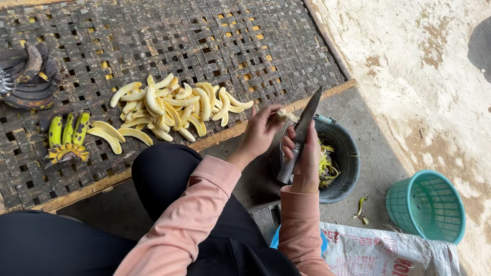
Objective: The person sits on the ground in front of a woven bamboo mat and peels bananas one at a time, using a knife to help remove the peel by hand. The peels are dropped into a bucket beside them and the peeled bananas are placed on the mat.
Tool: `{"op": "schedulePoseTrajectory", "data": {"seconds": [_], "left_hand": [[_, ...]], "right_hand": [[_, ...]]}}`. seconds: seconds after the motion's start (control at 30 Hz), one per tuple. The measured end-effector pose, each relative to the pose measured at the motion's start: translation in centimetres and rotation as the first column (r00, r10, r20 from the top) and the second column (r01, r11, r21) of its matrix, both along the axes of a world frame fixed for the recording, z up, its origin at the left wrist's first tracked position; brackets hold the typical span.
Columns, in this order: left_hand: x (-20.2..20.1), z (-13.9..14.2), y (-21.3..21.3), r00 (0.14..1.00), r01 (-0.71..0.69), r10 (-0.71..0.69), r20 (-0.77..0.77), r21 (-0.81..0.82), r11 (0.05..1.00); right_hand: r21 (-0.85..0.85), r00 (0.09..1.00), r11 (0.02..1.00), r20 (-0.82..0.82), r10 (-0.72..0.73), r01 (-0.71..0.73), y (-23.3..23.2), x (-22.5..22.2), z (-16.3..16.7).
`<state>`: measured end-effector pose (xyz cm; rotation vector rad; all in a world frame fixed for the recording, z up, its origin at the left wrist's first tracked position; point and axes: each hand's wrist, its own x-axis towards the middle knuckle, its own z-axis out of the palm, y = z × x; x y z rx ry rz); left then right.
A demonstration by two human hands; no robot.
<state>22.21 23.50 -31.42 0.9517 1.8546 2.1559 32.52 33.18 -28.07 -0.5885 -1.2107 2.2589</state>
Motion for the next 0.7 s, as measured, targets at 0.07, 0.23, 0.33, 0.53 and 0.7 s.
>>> {"op": "schedulePoseTrajectory", "data": {"seconds": [0.07, 0.23, 0.33, 0.53, 0.7], "left_hand": [[-0.4, 0.2, 0.9, 0.866, 0.137, -0.330, 0.376, 0.456, 0.879], [-3.0, 0.5, 1.3, 0.507, -0.168, -0.645, 0.572, 0.799, 0.577], [-3.4, 0.0, 1.5, 0.488, -0.091, -0.651, 0.581, 0.776, 0.625], [-2.2, -0.8, 1.9, 0.237, -0.187, -0.569, 0.788, 0.611, 0.769], [-2.1, -0.5, 1.4, 0.278, -0.206, -0.526, 0.804, 0.585, 0.784]], "right_hand": [[-0.231, 0.998, 0.973, -0.060, -0.010, -0.004, 1.6, 2.4, -1.5], [-0.504, 0.996, 0.859, 0.021, -0.092, 0.090, 5.1, 6.6, -4.1], [-0.137, 0.900, 0.960, 0.400, -0.173, 0.246, 5.9, 7.3, -4.3], [0.835, 0.797, 0.520, 0.186, -0.575, 0.181, 5.4, 4.8, -3.7], [0.929, 0.868, 0.370, 0.162, -0.470, 0.027, 4.1, 4.5, -2.3]]}}
